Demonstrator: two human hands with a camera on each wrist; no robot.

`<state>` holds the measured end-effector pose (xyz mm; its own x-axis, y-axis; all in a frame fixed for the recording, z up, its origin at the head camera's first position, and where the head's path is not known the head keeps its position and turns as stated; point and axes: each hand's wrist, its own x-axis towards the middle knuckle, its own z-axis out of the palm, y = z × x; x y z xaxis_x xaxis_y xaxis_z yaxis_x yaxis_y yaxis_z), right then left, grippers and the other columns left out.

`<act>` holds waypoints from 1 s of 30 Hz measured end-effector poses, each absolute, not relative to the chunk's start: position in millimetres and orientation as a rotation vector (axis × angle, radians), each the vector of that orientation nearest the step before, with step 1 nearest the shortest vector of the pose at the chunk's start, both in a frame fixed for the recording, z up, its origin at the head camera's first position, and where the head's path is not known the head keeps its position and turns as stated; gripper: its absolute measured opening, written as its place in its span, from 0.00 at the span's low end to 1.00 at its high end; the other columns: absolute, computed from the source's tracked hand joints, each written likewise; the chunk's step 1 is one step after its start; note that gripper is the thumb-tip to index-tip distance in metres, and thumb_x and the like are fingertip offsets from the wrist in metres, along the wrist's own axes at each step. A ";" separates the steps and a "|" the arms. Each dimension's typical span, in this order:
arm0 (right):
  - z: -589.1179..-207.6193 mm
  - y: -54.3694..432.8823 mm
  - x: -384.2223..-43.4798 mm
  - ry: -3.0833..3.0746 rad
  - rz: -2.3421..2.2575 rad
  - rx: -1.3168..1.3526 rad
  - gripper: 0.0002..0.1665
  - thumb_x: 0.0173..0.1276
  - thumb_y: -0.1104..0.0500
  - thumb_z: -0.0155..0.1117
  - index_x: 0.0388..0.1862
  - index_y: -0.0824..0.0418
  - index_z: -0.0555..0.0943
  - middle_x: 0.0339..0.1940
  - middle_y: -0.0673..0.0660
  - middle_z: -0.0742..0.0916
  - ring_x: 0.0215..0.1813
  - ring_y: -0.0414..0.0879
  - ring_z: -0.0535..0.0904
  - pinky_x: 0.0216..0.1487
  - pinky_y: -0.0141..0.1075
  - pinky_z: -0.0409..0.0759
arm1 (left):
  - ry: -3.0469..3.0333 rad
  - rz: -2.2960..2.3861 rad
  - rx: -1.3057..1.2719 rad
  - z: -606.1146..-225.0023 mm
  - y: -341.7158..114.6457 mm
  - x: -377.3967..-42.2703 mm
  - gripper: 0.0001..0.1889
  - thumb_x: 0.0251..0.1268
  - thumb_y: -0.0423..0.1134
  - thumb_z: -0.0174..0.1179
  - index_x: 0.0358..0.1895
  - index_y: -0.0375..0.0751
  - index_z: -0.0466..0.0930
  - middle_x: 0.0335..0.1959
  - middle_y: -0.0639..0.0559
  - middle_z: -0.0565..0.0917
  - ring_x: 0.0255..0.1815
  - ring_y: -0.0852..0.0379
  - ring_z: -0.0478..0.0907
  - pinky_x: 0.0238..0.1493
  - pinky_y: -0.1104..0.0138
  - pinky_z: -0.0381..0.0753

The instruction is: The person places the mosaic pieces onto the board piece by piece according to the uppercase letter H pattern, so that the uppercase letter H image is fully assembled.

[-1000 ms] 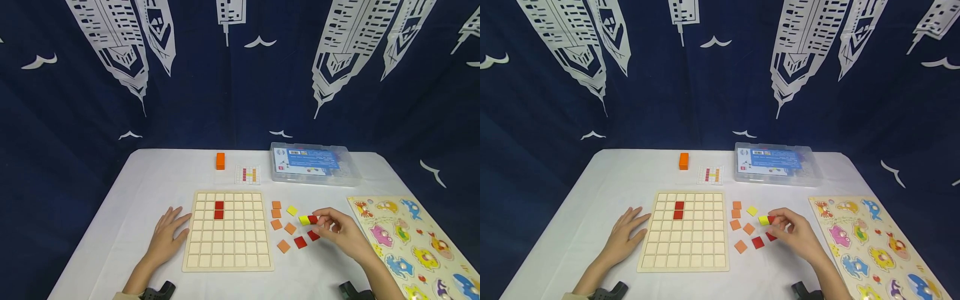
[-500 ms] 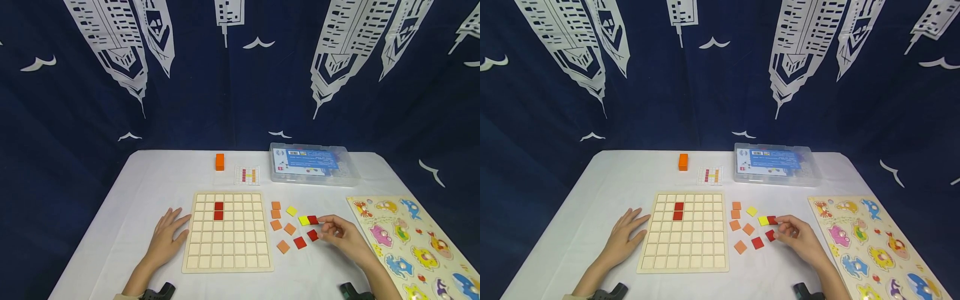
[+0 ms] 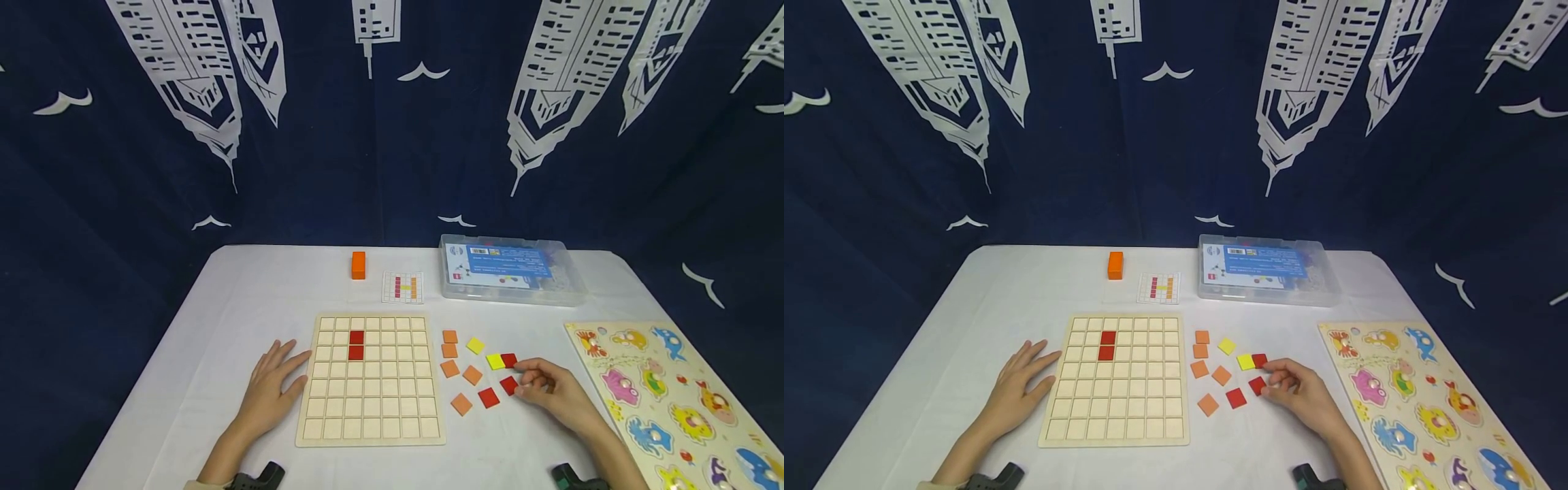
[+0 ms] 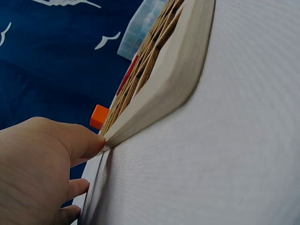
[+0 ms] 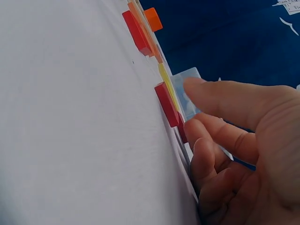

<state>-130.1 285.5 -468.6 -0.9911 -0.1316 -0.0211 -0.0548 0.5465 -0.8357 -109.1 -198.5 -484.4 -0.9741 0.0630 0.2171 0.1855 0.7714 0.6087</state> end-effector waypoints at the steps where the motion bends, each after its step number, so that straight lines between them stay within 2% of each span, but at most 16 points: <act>1: -469.6 285.1 -130.2 2.694 -1.444 -0.157 0.22 0.58 0.63 0.73 0.52 0.67 0.80 0.33 0.54 0.81 0.31 0.40 0.73 0.31 0.28 0.73 | -2.781 -0.987 -0.196 -484.1 -198.4 -109.1 0.21 0.63 0.34 0.62 0.60 0.39 0.79 0.71 0.33 0.66 0.77 0.31 0.49 0.73 0.36 0.43; 14: -472.6 281.7 -131.3 2.782 -1.301 -0.160 0.23 0.54 0.63 0.76 0.49 0.63 0.82 0.34 0.52 0.81 0.31 0.38 0.72 0.31 0.27 0.72 | -2.783 -0.987 -0.195 -485.9 -198.9 -109.2 0.21 0.63 0.34 0.62 0.60 0.39 0.79 0.71 0.33 0.66 0.77 0.31 0.49 0.73 0.36 0.43; 30: -468.5 278.6 -128.4 2.872 -1.170 -0.246 0.18 0.55 0.68 0.72 0.46 0.62 0.84 0.29 0.50 0.79 0.30 0.36 0.71 0.30 0.26 0.72 | -2.775 -0.991 -0.194 -484.9 -198.5 -109.5 0.21 0.63 0.34 0.62 0.60 0.39 0.79 0.71 0.33 0.66 0.77 0.31 0.49 0.73 0.36 0.43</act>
